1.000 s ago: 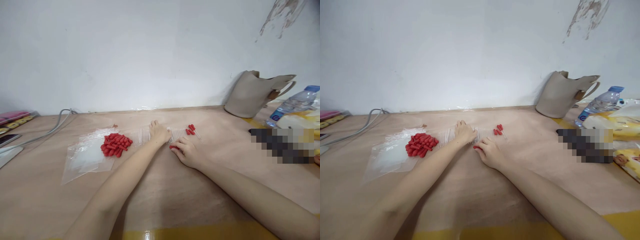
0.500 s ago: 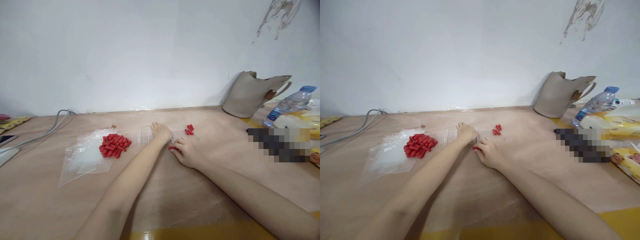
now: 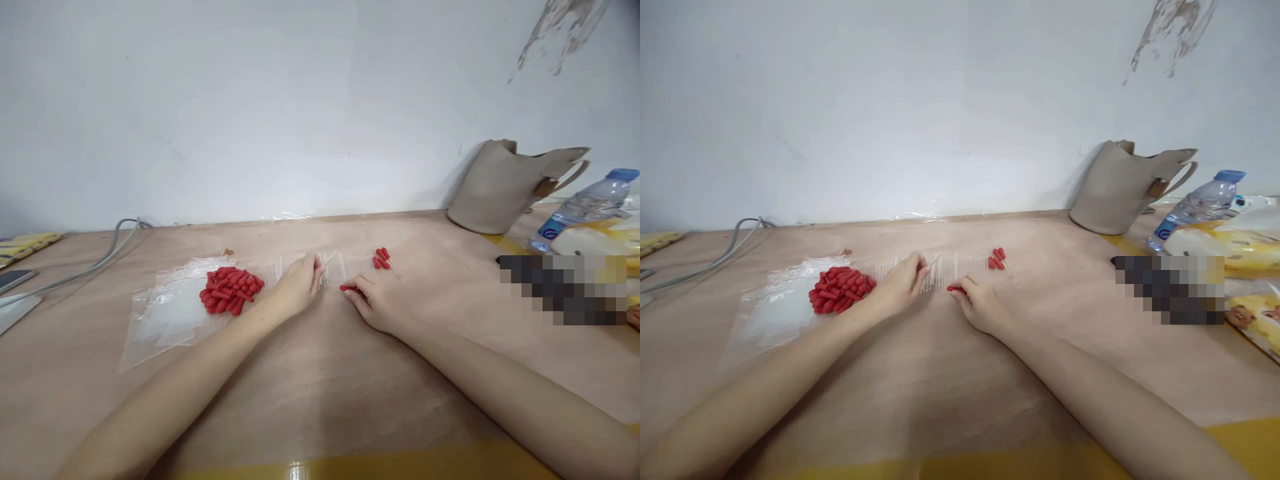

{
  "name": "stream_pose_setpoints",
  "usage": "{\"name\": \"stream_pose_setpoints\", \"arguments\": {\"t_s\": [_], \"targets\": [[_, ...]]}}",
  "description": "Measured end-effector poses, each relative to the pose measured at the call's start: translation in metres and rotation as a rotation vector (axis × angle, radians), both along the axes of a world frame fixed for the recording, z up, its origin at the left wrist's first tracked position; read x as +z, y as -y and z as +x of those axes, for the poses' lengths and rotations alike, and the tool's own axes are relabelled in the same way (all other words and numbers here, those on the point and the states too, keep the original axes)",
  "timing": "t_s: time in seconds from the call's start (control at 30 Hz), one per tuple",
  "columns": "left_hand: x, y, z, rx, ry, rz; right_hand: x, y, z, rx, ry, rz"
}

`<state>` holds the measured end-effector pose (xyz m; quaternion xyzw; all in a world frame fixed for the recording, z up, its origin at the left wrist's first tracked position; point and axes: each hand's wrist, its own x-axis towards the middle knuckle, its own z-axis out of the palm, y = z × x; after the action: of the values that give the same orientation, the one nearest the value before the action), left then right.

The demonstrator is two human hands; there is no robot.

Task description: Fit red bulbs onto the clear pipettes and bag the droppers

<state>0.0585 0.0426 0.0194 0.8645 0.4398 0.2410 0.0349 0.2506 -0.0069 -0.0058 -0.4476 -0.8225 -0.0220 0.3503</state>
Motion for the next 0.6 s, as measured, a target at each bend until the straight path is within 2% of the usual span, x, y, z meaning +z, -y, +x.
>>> {"name": "stream_pose_setpoints", "arguments": {"t_s": [0.07,0.13,0.23,0.43,0.6], "targets": [[-0.012,0.011,-0.023,-0.072,0.018,-0.006,0.005,0.002,-0.001,-0.014,0.014,0.004],[-0.025,0.018,-0.04,-0.128,0.087,0.082,0.006,0.002,-0.002,-0.011,0.025,0.0],[-0.038,0.022,-0.047,-0.214,0.164,0.145,0.002,0.001,-0.004,0.015,0.027,-0.002],[-0.04,0.021,-0.037,-0.262,0.189,0.146,-0.008,-0.003,-0.005,0.122,-0.027,0.028],[-0.039,0.021,-0.038,-0.27,0.174,0.146,-0.016,-0.008,-0.004,0.225,-0.118,-0.014]]}}
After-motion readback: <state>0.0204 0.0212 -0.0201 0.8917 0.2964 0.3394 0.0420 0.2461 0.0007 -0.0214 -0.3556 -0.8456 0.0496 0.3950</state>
